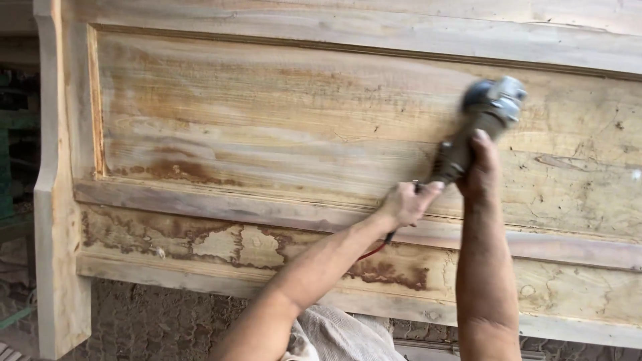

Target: Using a power sander to smooth the surface of a large wooden door or panel in a workshop.

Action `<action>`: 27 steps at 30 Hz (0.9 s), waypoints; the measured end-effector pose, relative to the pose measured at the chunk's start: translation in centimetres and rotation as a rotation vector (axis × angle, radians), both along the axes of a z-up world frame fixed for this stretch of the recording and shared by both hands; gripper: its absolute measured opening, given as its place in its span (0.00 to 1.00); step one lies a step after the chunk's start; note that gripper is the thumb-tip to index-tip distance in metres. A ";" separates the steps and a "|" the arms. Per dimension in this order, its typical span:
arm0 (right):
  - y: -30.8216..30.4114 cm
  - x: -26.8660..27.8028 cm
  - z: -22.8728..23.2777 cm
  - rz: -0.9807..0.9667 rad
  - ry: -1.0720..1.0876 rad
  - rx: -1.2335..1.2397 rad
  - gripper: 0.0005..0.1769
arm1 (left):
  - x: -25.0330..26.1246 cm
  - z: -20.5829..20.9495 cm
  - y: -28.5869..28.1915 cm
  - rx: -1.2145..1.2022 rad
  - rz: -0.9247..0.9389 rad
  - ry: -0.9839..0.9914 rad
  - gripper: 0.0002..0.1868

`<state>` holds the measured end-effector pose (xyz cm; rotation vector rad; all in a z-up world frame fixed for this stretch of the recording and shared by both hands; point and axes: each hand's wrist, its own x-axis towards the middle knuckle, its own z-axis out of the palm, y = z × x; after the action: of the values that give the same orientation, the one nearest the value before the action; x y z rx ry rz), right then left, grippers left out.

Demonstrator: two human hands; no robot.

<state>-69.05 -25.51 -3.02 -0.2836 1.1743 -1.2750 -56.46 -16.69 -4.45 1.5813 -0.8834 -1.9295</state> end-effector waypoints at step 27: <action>1.5 59.9 -0.1 0.766 0.085 -0.212 0.17 | 51.5 4.4 8.3 0.080 0.726 -0.333 0.29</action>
<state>-9.14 -24.01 -3.10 -0.8603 0.8620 -0.7059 -4.91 -8.44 -0.03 1.9515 -0.2672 -1.2214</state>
